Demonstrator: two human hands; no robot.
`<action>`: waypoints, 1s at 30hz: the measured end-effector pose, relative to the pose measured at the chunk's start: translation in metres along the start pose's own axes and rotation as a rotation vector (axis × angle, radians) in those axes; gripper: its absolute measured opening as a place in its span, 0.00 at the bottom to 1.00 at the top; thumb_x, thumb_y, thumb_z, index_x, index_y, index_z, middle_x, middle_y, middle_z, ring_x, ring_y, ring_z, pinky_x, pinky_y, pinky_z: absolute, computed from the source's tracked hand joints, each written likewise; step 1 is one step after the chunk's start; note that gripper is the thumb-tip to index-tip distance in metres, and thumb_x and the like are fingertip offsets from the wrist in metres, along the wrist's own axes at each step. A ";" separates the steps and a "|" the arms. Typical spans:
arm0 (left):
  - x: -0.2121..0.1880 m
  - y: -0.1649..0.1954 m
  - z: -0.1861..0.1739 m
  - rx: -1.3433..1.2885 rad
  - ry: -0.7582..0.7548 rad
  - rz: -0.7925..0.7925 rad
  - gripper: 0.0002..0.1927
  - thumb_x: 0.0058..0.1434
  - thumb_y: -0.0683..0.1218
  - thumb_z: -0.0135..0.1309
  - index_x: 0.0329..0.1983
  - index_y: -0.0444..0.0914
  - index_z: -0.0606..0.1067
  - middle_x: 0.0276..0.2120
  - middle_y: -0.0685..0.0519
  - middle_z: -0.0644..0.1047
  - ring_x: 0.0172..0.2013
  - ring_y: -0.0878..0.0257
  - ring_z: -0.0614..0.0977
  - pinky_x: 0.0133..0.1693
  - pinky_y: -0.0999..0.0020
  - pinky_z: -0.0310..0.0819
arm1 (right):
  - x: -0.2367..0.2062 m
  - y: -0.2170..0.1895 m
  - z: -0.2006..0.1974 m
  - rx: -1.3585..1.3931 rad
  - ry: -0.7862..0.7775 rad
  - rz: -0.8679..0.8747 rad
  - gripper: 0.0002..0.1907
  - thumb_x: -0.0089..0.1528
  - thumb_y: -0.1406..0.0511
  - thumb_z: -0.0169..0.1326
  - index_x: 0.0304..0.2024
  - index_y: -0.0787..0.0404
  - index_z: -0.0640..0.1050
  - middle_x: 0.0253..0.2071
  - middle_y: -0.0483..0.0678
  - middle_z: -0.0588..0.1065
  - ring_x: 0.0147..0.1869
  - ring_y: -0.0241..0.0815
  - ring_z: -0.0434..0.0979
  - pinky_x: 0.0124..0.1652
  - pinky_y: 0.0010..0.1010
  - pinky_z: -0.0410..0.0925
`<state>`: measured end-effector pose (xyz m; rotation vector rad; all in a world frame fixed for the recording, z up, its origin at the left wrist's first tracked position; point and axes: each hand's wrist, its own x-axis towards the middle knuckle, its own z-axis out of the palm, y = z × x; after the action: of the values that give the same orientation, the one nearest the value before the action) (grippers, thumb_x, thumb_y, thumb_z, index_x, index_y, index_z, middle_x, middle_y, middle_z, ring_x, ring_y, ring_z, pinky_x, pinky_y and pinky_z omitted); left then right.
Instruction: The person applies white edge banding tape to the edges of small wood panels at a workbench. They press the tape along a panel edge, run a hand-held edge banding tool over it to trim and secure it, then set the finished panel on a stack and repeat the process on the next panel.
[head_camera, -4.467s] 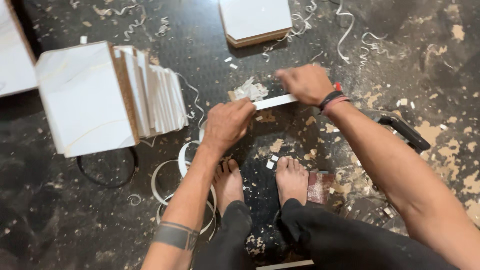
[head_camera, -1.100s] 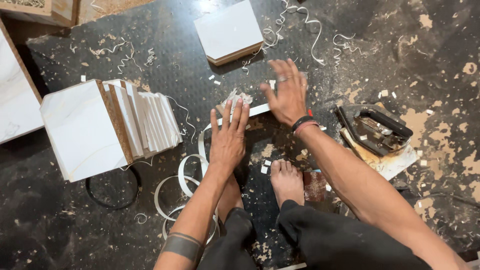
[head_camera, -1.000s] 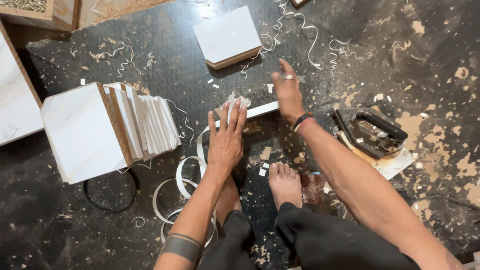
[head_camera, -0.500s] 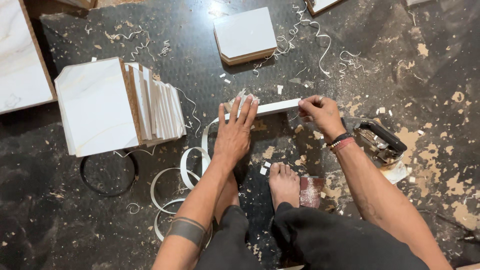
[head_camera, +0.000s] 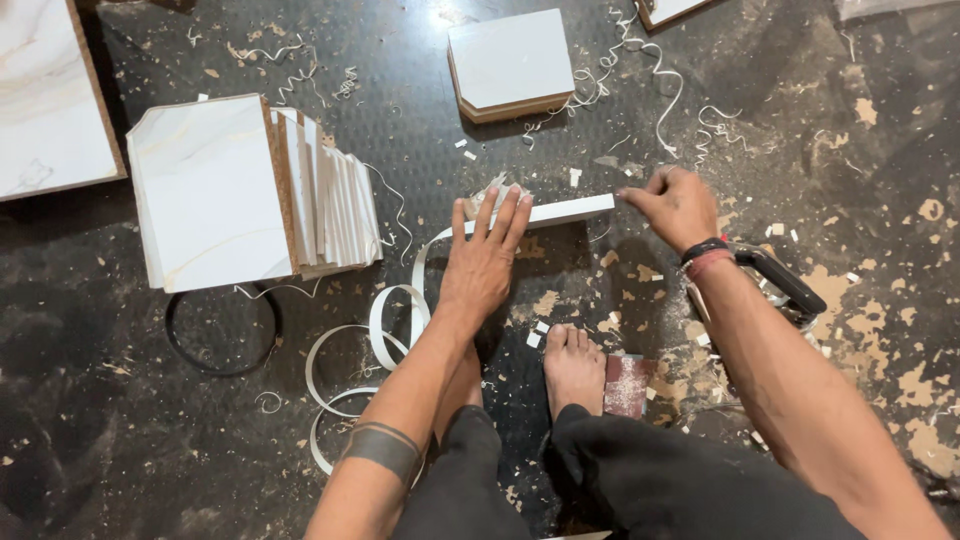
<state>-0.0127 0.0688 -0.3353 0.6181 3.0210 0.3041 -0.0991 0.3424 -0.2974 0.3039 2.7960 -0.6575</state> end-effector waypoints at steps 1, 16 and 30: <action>0.000 -0.001 0.001 -0.008 0.012 0.000 0.43 0.62 0.40 0.48 0.79 0.43 0.46 0.77 0.52 0.51 0.76 0.51 0.51 0.71 0.35 0.40 | 0.003 0.000 0.000 -0.044 0.013 0.042 0.16 0.61 0.56 0.63 0.27 0.60 0.76 0.27 0.50 0.75 0.30 0.45 0.71 0.31 0.41 0.65; -0.001 0.002 0.005 0.048 0.032 0.056 0.41 0.61 0.40 0.48 0.78 0.38 0.51 0.76 0.49 0.53 0.76 0.49 0.51 0.71 0.34 0.41 | -0.013 -0.084 0.039 -0.352 0.301 -0.695 0.19 0.64 0.52 0.51 0.43 0.58 0.81 0.42 0.54 0.79 0.51 0.52 0.76 0.53 0.53 0.60; 0.004 -0.002 -0.017 -0.327 0.132 -0.021 0.42 0.62 0.46 0.57 0.76 0.37 0.52 0.71 0.45 0.62 0.71 0.52 0.62 0.68 0.31 0.42 | 0.002 -0.060 0.022 -0.267 0.172 -0.455 0.19 0.67 0.56 0.51 0.53 0.61 0.80 0.52 0.55 0.78 0.59 0.54 0.75 0.60 0.56 0.60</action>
<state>-0.0189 0.0654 -0.3189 0.5567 2.9932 0.8471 -0.1124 0.2798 -0.2924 -0.3539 3.0960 -0.3446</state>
